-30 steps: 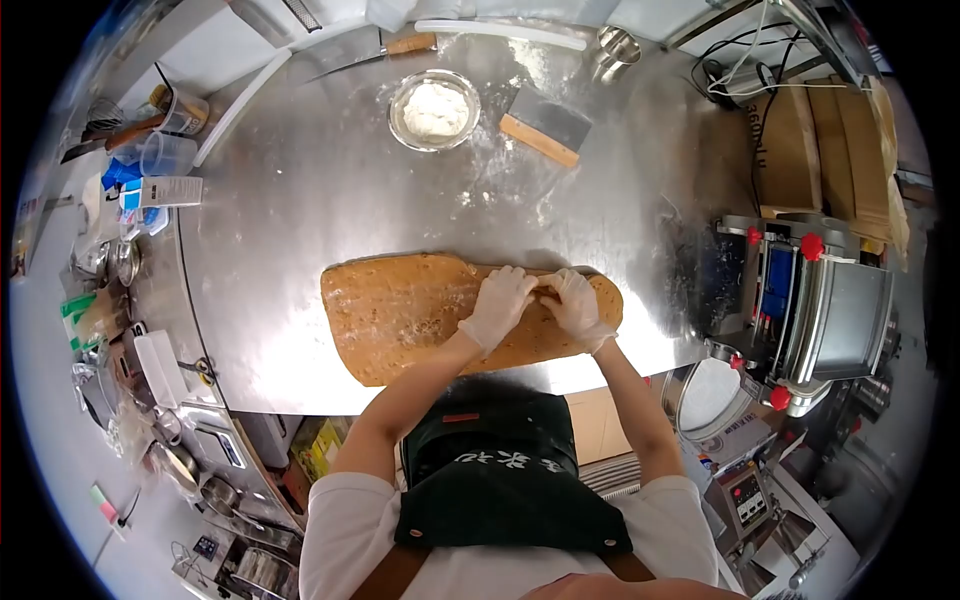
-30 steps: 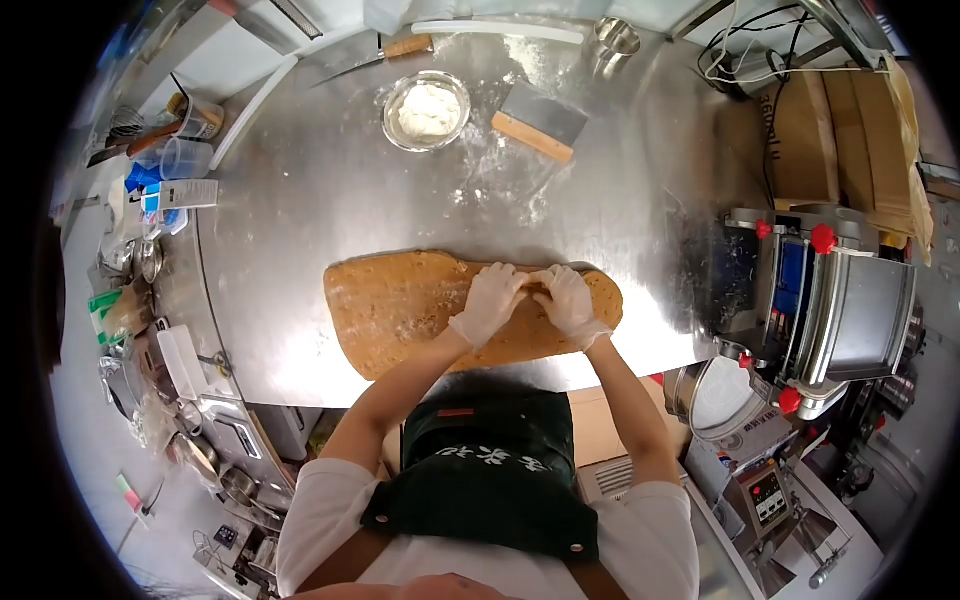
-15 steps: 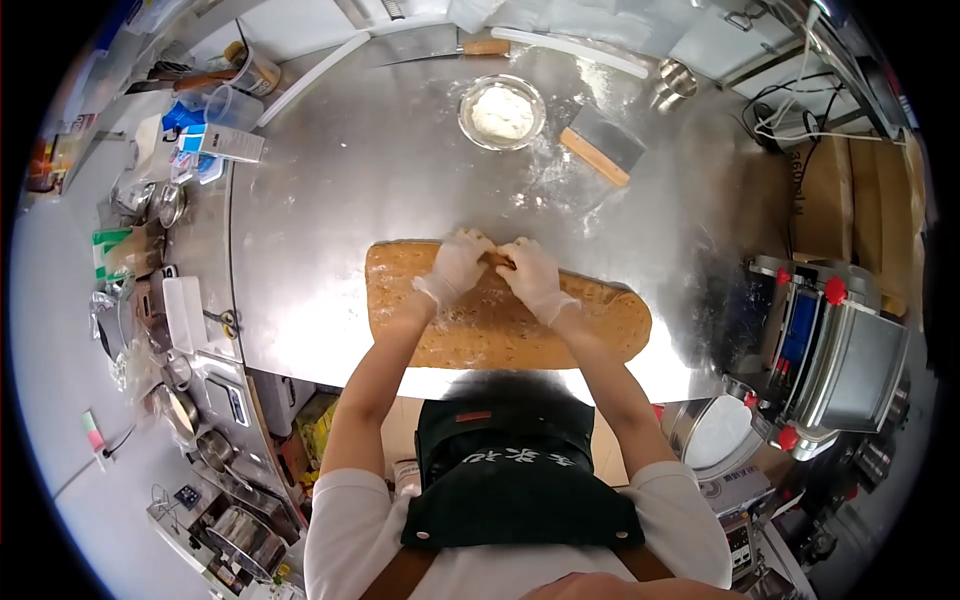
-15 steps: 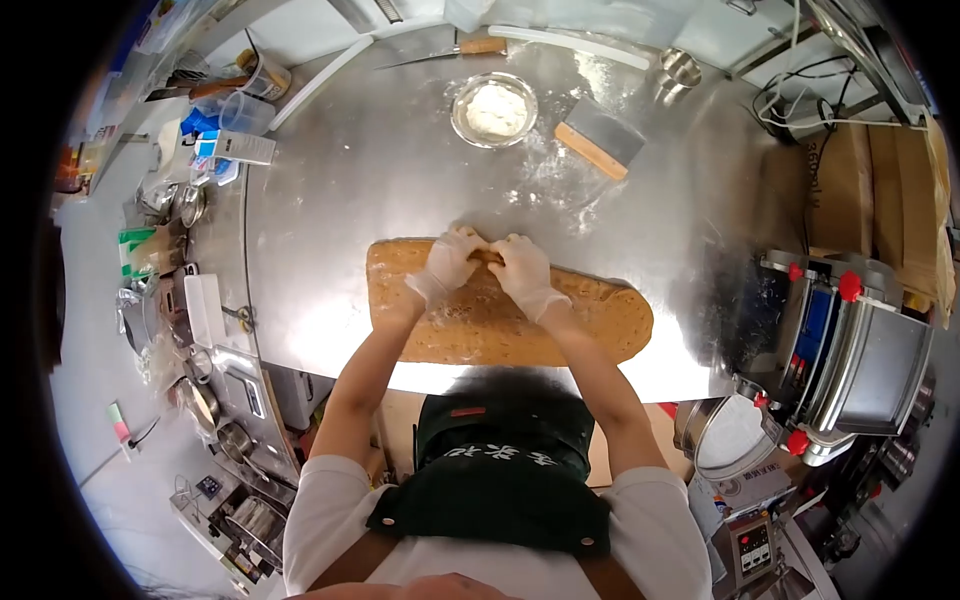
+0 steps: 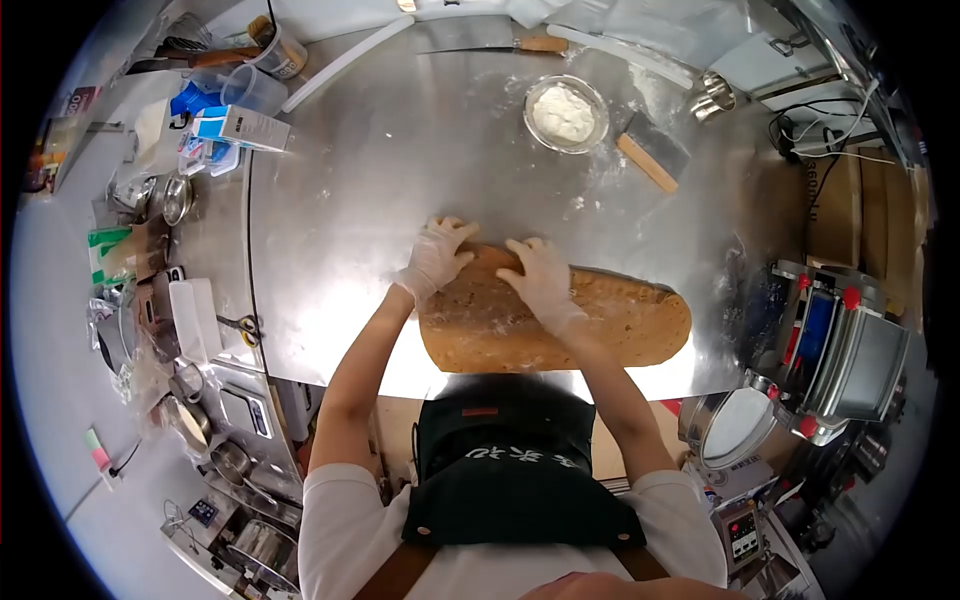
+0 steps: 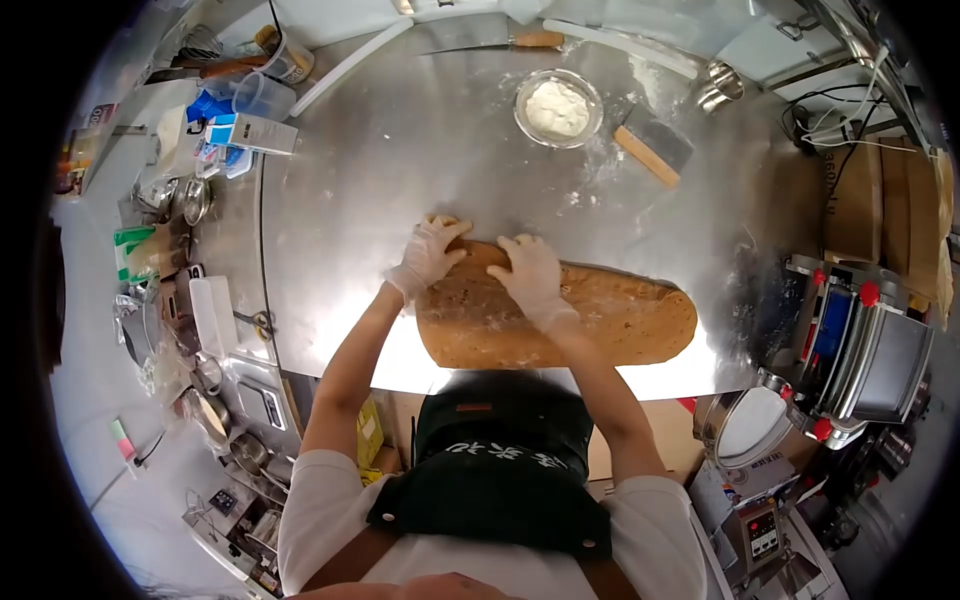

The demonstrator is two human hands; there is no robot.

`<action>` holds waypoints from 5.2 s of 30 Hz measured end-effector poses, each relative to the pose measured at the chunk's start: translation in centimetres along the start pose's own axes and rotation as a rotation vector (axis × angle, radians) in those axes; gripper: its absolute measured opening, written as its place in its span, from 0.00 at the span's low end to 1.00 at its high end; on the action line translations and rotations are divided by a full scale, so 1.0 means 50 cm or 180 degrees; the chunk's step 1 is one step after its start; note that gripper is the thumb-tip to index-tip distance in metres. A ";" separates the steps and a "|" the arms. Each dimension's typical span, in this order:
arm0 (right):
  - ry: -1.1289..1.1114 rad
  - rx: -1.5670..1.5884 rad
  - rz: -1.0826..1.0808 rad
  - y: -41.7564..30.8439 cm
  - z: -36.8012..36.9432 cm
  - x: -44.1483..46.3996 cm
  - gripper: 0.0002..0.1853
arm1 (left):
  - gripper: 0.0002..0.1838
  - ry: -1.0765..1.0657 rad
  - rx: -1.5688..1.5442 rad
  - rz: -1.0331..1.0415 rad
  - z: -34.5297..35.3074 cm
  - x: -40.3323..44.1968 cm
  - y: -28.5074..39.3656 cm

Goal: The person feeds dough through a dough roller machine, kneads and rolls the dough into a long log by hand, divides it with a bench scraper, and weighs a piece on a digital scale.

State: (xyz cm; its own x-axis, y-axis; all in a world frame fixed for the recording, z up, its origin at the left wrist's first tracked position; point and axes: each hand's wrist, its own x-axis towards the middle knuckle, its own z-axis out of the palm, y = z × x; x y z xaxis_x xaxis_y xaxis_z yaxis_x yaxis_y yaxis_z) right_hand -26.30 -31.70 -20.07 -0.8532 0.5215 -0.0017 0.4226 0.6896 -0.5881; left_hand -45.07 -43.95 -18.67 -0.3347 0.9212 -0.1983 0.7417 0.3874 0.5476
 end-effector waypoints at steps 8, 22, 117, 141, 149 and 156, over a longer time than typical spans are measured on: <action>-0.0392 -0.0681 -0.0520 -0.031 0.028 -0.059 0.20 | 0.19 0.0307 0.0256 0.0974 0.051 -0.120 -0.004; -0.1350 -0.0924 -0.0651 -0.095 0.072 -0.076 0.38 | 0.34 -0.0508 0.0493 0.0217 0.082 -0.190 0.005; -0.2042 -0.1218 -0.0207 0.305 -0.308 -0.173 0.36 | 0.44 -0.0643 0.0929 0.1094 0.186 -0.005 0.235; -0.1198 -0.0322 -0.1124 0.091 -0.108 -0.168 0.46 | 0.37 -0.0265 0.1367 0.0329 0.080 -0.103 0.061; -0.1449 -0.0338 -0.0912 -0.022 -0.018 -0.189 0.44 | 0.38 0.0259 0.1681 0.0950 0.079 -0.299 0.007; -0.0510 -0.0118 0.0443 -0.150 0.058 -0.158 0.19 | 0.17 0.0981 0.0313 -0.0132 0.072 -0.301 0.093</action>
State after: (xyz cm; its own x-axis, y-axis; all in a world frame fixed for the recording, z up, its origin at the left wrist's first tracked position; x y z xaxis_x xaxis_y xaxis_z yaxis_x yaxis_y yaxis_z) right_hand -23.62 -42.46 -17.98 -0.8223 0.5286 -0.2110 0.5482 0.6360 -0.5432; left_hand -34.48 -55.88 -16.06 -0.5149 0.8560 0.0450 0.7713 0.4398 0.4602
